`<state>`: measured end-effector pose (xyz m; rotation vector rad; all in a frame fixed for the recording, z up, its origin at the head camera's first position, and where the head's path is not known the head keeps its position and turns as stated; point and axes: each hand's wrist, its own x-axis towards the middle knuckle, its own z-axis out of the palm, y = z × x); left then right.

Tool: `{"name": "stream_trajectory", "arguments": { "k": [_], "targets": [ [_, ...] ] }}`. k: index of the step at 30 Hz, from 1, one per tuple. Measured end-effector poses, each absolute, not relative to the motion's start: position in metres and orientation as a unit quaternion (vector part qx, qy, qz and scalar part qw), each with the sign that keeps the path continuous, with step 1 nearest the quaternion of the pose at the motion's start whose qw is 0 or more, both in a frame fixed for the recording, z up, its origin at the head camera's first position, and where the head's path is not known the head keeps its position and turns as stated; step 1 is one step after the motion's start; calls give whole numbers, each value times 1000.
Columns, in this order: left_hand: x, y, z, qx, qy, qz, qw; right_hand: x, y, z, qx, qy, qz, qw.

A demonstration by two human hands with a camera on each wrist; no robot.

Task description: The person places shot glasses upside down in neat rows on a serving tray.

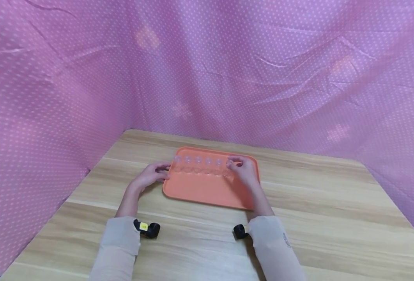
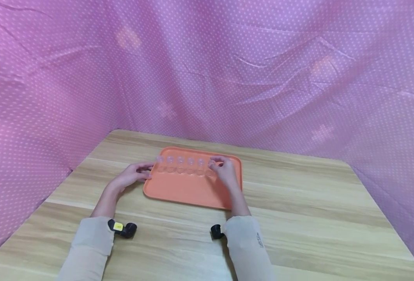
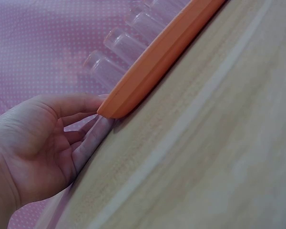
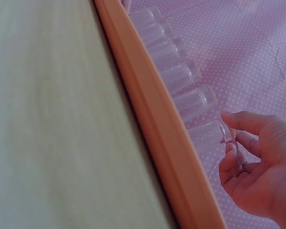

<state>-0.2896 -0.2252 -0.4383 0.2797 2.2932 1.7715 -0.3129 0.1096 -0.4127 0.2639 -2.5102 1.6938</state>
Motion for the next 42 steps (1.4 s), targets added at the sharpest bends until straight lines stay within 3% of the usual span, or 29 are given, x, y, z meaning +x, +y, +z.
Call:
{"name": "stream_trajectory", "arguments": {
  "k": [23,42],
  "targets": [
    [-291,-223,-439,99,780,607,118,-312,112,-416,86,-818,568,33],
    [-287,-225,-438,110,779,607,111,-312,115,-411,83,-805,583,74]
  ]
}}
